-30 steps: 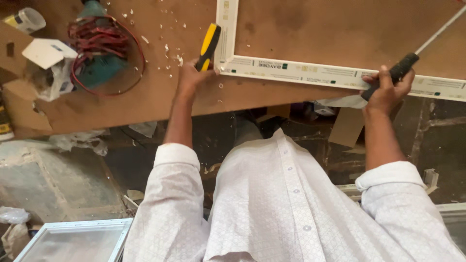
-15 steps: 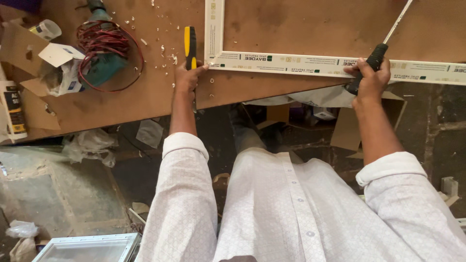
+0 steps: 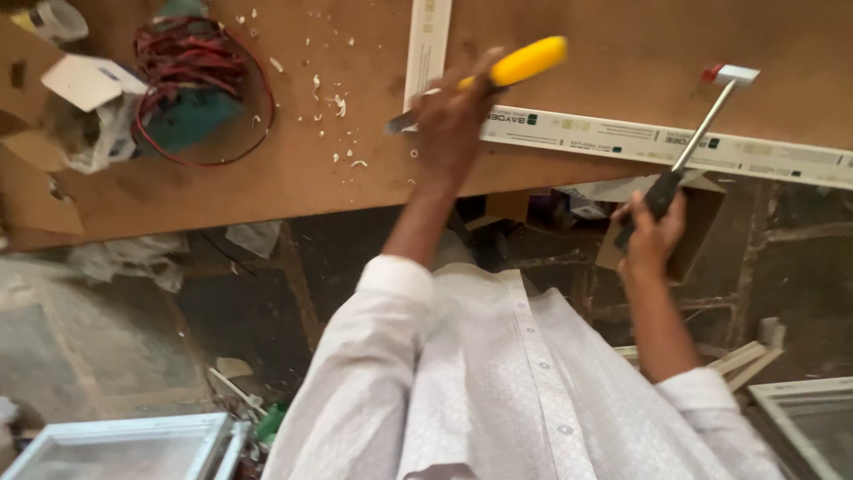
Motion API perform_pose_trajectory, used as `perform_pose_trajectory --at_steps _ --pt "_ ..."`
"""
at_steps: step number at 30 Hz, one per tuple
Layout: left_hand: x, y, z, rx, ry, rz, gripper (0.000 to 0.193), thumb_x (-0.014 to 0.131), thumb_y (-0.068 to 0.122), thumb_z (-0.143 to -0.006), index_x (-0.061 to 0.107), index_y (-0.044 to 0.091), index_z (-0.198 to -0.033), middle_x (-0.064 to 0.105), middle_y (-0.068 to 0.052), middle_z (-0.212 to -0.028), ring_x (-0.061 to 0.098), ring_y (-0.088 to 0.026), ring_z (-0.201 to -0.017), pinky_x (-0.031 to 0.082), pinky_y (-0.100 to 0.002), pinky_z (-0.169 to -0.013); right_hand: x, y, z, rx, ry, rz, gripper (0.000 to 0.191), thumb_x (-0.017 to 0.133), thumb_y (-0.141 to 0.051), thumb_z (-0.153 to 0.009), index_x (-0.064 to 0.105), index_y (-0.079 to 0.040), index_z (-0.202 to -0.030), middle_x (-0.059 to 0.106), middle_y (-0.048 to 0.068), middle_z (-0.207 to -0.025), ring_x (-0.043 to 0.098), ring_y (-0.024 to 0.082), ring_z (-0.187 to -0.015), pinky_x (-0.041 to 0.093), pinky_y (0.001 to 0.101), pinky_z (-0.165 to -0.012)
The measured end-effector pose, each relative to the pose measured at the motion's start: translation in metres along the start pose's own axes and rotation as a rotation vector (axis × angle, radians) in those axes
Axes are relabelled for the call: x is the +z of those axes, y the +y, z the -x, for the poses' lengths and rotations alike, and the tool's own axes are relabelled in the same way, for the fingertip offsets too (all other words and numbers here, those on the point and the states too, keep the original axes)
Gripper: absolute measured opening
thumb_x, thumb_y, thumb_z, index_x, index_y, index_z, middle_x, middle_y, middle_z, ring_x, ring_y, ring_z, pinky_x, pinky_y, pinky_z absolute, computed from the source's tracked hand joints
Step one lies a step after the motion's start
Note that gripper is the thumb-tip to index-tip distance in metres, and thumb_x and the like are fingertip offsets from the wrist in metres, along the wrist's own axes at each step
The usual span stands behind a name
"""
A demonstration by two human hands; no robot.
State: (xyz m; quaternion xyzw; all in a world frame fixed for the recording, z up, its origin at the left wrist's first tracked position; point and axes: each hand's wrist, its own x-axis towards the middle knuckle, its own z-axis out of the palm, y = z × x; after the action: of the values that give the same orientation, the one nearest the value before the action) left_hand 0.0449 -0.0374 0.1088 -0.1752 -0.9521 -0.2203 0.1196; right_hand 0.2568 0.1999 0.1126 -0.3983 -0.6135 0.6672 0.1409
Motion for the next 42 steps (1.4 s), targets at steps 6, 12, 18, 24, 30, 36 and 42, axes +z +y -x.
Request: perform_pose_trajectory --at_steps 6,12,18,24,30,36,42 --pt "0.050 0.010 -0.017 -0.076 0.080 0.132 0.048 0.070 0.037 -0.103 0.048 0.031 -0.145 0.064 0.003 -0.116 0.062 -0.022 -0.109 0.041 -0.044 -0.103 0.001 0.030 0.039 0.130 -0.091 0.011 0.033 0.068 -0.002 -0.102 0.053 -0.006 -0.131 0.061 0.003 -0.087 0.061 0.014 -0.071 0.053 0.0284 -0.064" --pt "0.059 0.010 -0.008 -0.117 0.182 0.002 0.048 0.073 0.034 -0.096 0.056 0.036 -0.141 0.060 0.006 -0.108 0.058 -0.019 -0.104 0.038 -0.044 -0.103 -0.022 0.035 0.039 0.099 -0.152 0.061 0.037 0.072 -0.005 -0.098 0.055 -0.005 -0.132 0.062 0.003 -0.089 0.060 0.012 -0.070 0.053 0.0274 -0.062" --pt "0.060 0.014 -0.002 -0.095 0.175 0.013 0.056 0.075 0.032 -0.096 0.052 0.039 -0.147 0.060 0.006 -0.108 0.058 -0.016 -0.100 0.038 -0.041 -0.100 -0.033 0.025 0.027 0.123 -0.171 0.102 0.038 0.073 -0.008 -0.098 0.056 -0.006 -0.132 0.061 0.002 -0.088 0.058 0.011 -0.070 0.052 0.0268 -0.058" --pt "0.064 0.017 -0.003 -0.101 0.186 0.015 0.057 0.075 0.035 -0.095 0.051 0.037 -0.147 0.060 0.007 -0.106 0.059 -0.017 -0.099 0.038 -0.040 -0.099 -0.034 0.000 0.009 0.129 -0.242 0.085 0.035 0.070 -0.014 -0.101 0.056 -0.007 -0.133 0.059 0.000 -0.090 0.059 0.008 -0.073 0.052 0.0247 -0.054" --pt "0.067 0.016 -0.001 -0.095 0.164 0.035 0.058 0.073 0.037 -0.096 0.048 0.034 -0.148 0.062 0.007 -0.110 0.060 -0.018 -0.103 0.038 -0.041 -0.100 -0.019 -0.032 -0.017 0.055 -0.349 0.125 0.035 0.065 -0.022 -0.109 0.055 -0.004 -0.137 0.059 0.004 -0.085 0.056 0.010 -0.068 0.049 0.0235 -0.054" --pt "0.071 0.013 -0.002 -0.073 0.134 0.018 0.056 0.070 0.039 -0.097 0.047 0.031 -0.148 0.064 0.005 -0.114 0.062 -0.019 -0.104 0.040 -0.042 -0.100 0.004 -0.054 -0.029 -0.021 -0.403 0.086 0.040 0.065 -0.024 -0.110 0.055 -0.003 -0.143 0.059 0.004 -0.087 0.057 0.011 -0.070 0.051 0.0239 -0.057" --pt "0.073 0.012 -0.003 -0.127 0.093 0.081 0.049 0.068 0.039 -0.099 0.051 0.025 -0.143 0.066 0.005 -0.119 0.065 -0.018 -0.103 0.041 -0.041 -0.101 0.012 -0.059 -0.036 -0.024 -0.391 0.059 0.039 0.066 -0.024 -0.111 0.054 -0.002 -0.141 0.058 0.004 -0.087 0.059 0.012 -0.070 0.052 0.0255 -0.057"
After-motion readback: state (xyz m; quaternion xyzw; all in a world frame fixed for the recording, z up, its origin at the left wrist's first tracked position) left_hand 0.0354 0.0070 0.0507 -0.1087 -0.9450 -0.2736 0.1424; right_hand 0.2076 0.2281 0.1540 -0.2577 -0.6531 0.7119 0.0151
